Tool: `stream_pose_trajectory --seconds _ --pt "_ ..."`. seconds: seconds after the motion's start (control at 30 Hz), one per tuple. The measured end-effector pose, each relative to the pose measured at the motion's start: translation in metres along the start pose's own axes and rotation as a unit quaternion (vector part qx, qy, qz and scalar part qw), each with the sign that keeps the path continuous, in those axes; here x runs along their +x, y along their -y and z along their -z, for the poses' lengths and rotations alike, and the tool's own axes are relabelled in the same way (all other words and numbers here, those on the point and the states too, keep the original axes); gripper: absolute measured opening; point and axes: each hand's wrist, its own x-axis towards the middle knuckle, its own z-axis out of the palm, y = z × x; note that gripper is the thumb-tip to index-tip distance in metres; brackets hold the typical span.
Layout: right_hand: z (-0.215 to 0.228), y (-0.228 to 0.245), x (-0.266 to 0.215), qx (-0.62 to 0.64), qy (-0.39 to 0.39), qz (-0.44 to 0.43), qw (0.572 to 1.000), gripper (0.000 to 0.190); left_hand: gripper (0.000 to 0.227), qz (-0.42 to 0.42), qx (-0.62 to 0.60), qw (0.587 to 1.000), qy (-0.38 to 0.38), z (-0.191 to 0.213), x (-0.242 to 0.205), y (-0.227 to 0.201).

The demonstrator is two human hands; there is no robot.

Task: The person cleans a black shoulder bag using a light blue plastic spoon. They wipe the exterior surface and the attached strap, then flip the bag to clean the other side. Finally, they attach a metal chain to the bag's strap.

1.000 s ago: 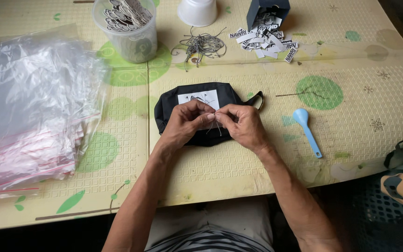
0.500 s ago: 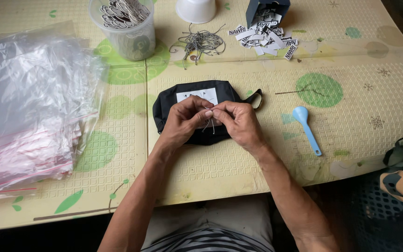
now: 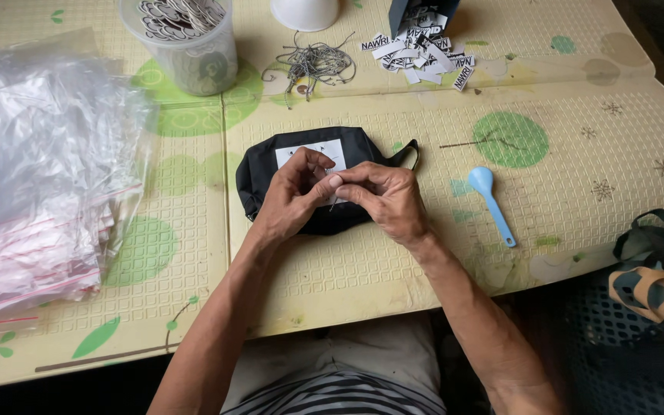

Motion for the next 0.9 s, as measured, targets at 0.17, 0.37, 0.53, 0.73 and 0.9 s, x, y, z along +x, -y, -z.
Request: stream_pose_trajectory --seconds 0.17,0.37,0.53,0.73,0.9 --pt "0.019 0.024 -0.017 -0.110 -0.009 0.045 0.993 0.013 0.031 -0.055 0.071 0.996 -0.009 -0.001 -0.001 0.007" --pt "0.037 0.019 -0.052 -0.202 -0.090 0.053 0.974 0.020 0.013 -0.314 0.275 0.908 0.025 -0.012 -0.013 -0.016" --pt "0.032 0.003 -0.069 -0.250 -0.126 0.031 0.960 0.008 0.008 -0.420 0.397 0.812 0.083 -0.034 -0.028 -0.009" --pt "0.022 -0.013 -0.069 -0.244 -0.163 0.061 0.954 0.007 0.012 -0.420 0.447 0.789 0.040 -0.040 -0.027 0.018" --pt "0.018 -0.015 -0.071 -0.275 -0.174 0.066 0.943 0.009 0.016 -0.397 0.462 0.792 0.032 -0.040 -0.028 0.023"
